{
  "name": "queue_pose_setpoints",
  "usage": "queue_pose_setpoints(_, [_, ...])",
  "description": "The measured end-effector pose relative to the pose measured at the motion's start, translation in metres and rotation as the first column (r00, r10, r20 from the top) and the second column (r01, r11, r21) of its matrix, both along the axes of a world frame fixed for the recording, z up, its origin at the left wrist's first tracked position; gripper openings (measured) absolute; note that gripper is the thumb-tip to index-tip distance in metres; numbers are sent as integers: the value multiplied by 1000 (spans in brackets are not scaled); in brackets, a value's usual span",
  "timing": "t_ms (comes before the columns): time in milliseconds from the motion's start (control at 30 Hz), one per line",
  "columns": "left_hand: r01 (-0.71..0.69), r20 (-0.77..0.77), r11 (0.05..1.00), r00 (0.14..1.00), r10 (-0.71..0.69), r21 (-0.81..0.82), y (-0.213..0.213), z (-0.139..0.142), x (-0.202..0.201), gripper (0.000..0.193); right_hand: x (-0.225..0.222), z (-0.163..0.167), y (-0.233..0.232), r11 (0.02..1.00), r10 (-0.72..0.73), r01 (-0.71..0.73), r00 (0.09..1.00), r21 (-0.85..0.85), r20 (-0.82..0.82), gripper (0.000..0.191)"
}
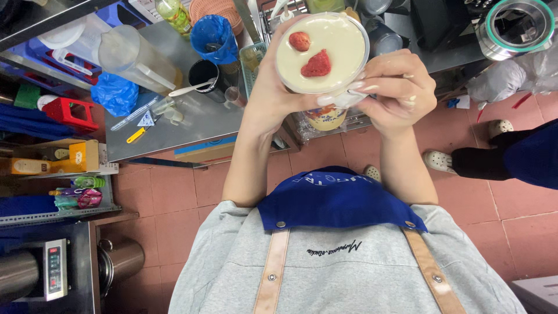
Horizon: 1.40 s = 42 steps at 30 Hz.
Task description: The person scoops a creamy base into a cup from a refrigerator, adds sliced strawberries, and places a sticker on the cup. They then prepare a second cup by adding a red liquid, a yellow liquid, and ice, followed by a creamy topping and more strawberries.
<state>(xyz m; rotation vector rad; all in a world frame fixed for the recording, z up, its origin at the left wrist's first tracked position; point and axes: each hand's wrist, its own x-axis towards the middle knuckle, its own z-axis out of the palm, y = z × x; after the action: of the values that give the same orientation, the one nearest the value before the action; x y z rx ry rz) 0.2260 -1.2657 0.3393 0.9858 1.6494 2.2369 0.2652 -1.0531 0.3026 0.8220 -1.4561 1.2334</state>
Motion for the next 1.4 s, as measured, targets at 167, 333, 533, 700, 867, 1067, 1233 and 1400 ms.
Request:
queue_pose_setpoints(167, [-5, 12, 1000, 1000, 5, -29, 0, -2, -3, 101, 8, 3, 2, 999, 31, -32, 999, 24, 38, 12])
queue_pose_setpoints(333, [13, 31, 999, 999, -12, -39, 2, -3, 1, 106, 14, 20, 26, 961, 164, -195, 972, 193, 169, 12])
queue_pose_setpoints(533, [22, 3, 997, 1000, -22, -74, 1, 1, 8, 101, 12, 27, 40, 862, 484, -505, 840, 29, 243, 10])
queue_pose_setpoints(700, [46, -11, 998, 999, -47, -48, -6, 4, 16, 102, 47, 5, 89, 961, 259, -183, 860, -208, 440, 16])
queue_pose_setpoints(867, [41, 3, 999, 999, -41, -28, 0, -7, 25, 103, 70, -71, 121, 954, -157, 276, 787, -113, 596, 16])
queue_pose_setpoints(1067, [40, -38, 999, 998, -40, -18, 9, -35, 19, 106, 17, -145, 99, 897, -375, 441, 743, 16, 554, 10])
queue_pose_setpoints(1233, [24, -9, 997, 1000, -25, -76, 4, -60, 26, 109, -82, -163, 141, 790, -580, 269, 618, 551, 530, 20])
queue_pose_setpoints(1400, [-52, 108, 996, 992, 59, -68, -9, -77, 33, 109, -122, -204, 137, 661, -714, 253, 502, 707, 488, 19])
